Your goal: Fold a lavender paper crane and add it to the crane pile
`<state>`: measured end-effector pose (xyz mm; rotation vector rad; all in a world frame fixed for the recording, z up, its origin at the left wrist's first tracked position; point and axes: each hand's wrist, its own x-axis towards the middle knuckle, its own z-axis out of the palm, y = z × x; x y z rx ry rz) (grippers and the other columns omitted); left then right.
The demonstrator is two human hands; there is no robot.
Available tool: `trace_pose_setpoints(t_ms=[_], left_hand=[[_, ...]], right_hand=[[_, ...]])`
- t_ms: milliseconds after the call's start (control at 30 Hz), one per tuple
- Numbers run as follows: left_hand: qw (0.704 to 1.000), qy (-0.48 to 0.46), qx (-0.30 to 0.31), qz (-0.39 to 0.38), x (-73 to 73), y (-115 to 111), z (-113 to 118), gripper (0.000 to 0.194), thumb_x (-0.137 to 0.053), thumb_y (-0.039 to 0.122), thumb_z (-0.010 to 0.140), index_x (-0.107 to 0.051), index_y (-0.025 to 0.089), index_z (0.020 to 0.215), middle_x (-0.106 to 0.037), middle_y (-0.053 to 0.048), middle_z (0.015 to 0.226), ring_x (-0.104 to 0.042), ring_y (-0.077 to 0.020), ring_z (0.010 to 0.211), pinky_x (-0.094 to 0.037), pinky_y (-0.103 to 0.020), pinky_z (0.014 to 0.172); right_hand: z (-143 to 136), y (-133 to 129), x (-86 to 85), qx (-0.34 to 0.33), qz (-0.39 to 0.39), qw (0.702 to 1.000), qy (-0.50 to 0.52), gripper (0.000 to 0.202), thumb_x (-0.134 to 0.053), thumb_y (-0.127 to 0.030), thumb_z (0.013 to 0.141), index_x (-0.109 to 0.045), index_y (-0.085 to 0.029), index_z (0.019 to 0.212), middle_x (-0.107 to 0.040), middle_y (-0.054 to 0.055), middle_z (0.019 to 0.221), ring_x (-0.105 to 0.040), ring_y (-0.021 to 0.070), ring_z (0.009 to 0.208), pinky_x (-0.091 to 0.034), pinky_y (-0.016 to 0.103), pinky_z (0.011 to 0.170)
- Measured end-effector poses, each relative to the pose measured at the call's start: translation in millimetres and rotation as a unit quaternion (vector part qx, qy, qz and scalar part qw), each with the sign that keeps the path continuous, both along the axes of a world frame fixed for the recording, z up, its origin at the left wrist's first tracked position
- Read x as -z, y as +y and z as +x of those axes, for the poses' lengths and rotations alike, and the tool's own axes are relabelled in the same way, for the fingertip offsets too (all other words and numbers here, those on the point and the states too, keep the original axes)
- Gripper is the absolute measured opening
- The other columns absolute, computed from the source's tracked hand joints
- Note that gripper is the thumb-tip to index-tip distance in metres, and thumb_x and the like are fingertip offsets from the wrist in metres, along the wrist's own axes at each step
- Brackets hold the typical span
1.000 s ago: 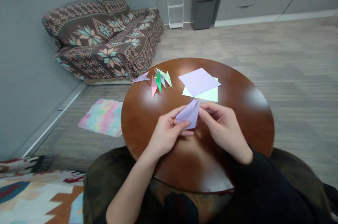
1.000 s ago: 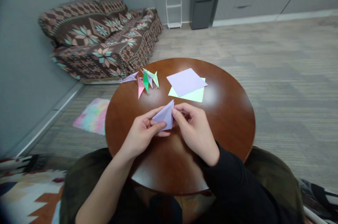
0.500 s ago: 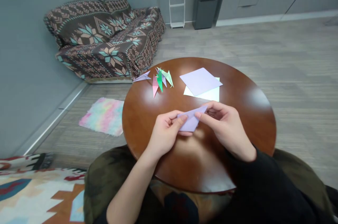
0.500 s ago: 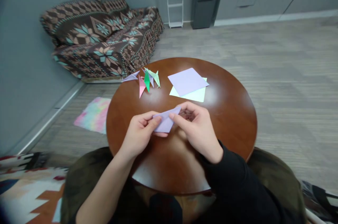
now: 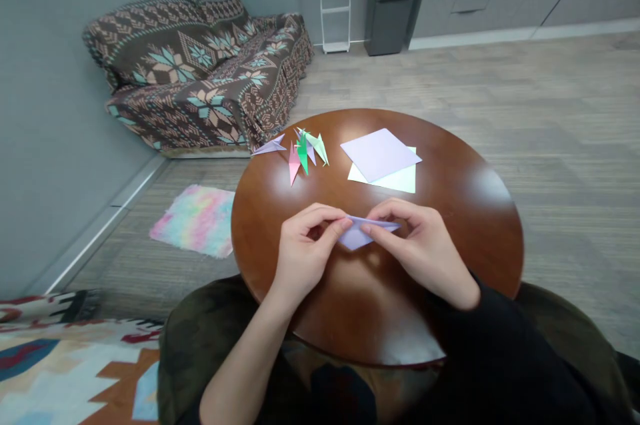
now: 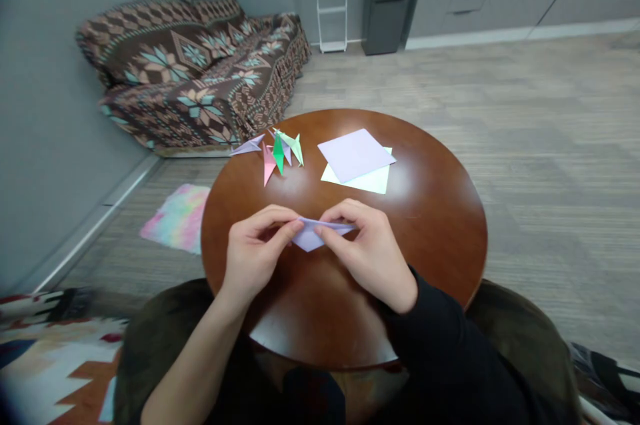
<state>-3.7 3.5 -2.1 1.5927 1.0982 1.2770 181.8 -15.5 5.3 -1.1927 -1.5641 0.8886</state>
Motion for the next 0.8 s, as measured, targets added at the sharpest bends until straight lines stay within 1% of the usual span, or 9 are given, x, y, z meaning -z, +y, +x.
trace_pose_setpoints(t_ms=[67,167,233,333,400,500,600,733,800], left_hand=[[1.000,0.018,0.011,0.021,-1.0,-2,0,0.005,-0.077,0.023,0.082,-0.078,0.018,0.080,-0.073,-0.003,0.080,-0.064,-0.0127,0.071,-0.047,-0.023,0.062],[0.999,0.024,0.022,0.021,-2.2,-4,0,0.006,-0.077,0.022,0.082,-0.076,0.017,0.079,-0.071,-0.003,0.078,-0.060,-0.0119,0.066,-0.043,-0.024,0.058],[0.999,0.023,0.033,0.018,-2.5,-5,0,0.007,-0.076,0.022,0.083,-0.075,0.017,0.079,-0.069,-0.003,0.077,-0.059,-0.0122,0.065,-0.042,-0.025,0.058],[0.998,0.016,0.051,0.018,-3.0,-5,-1,0.009,-0.075,0.023,0.084,-0.074,0.017,0.079,-0.068,-0.003,0.077,-0.059,-0.0128,0.067,-0.043,-0.025,0.059],[0.999,0.009,0.052,0.013,-3.5,-5,-1,0.010,-0.075,0.024,0.084,-0.074,0.017,0.077,-0.068,-0.002,0.076,-0.058,-0.0123,0.066,-0.042,-0.025,0.059],[0.999,-0.008,0.036,-0.006,-3.7,-5,-2,0.012,-0.074,0.026,0.085,-0.073,0.017,0.077,-0.067,-0.001,0.073,-0.056,-0.0111,0.064,-0.042,-0.024,0.058],[0.999,-0.018,0.012,-0.025,-3.2,-2,-4,0.014,-0.074,0.028,0.085,-0.072,0.017,0.078,-0.068,-0.001,0.073,-0.057,-0.0111,0.064,-0.044,-0.022,0.058],[0.999,-0.028,-0.026,-0.035,-2.5,4,-8,0.017,-0.075,0.032,0.083,-0.071,0.016,0.078,-0.069,-0.002,0.075,-0.060,-0.0124,0.065,-0.048,-0.022,0.059],[0.997,-0.038,-0.008,-0.067,-3.2,6,-9,0.019,-0.077,0.034,0.082,-0.070,0.016,0.079,-0.068,-0.001,0.072,-0.058,-0.0116,0.061,-0.047,-0.021,0.055]], right_hand=[[-1,0,-0.4,-0.009,0.016,1.000,-0.006,0.008,-0.073,-0.025,0.087,-0.073,-0.019,0.081,-0.072,0.002,0.083,-0.064,0.0172,0.077,-0.048,0.029,0.072],[-3,-1,-1.8,-0.025,0.030,0.999,-0.010,0.010,-0.071,-0.025,0.089,-0.073,-0.019,0.081,-0.072,0.003,0.083,-0.065,0.0180,0.078,-0.048,0.030,0.073],[-3,-1,-2.9,-0.035,0.033,0.999,-0.018,0.011,-0.070,-0.024,0.089,-0.073,-0.019,0.080,-0.071,0.003,0.081,-0.064,0.0181,0.077,-0.048,0.031,0.072],[-4,-2,-4.2,-0.052,0.018,0.998,-0.012,0.013,-0.069,-0.024,0.089,-0.072,-0.019,0.078,-0.071,0.003,0.079,-0.064,0.0181,0.076,-0.047,0.031,0.072],[-4,-3,-4.8,-0.054,-0.006,0.998,0.007,0.014,-0.070,-0.026,0.089,-0.072,-0.018,0.077,-0.071,0.003,0.078,-0.063,0.0174,0.073,-0.047,0.031,0.070],[-2,-3,-5.0,-0.044,-0.048,0.997,0.036,0.017,-0.074,-0.028,0.086,-0.071,-0.017,0.073,-0.069,0.002,0.074,-0.061,0.0159,0.069,-0.045,0.029,0.065],[3,-1,-4.5,-0.033,-0.072,0.995,0.057,0.016,-0.077,-0.030,0.082,-0.071,-0.017,0.073,-0.069,0.001,0.072,-0.059,0.0154,0.067,-0.044,0.028,0.063],[9,5,-2.8,0.008,-0.074,0.994,0.078,0.016,-0.078,-0.030,0.080,-0.072,-0.017,0.073,-0.069,0.002,0.072,-0.059,0.0159,0.067,-0.044,0.028,0.064],[11,7,-1.7,0.036,-0.067,0.992,0.097,0.016,-0.077,-0.030,0.080,-0.072,-0.017,0.073,-0.068,0.002,0.070,-0.058,0.0156,0.066,-0.044,0.028,0.063]])
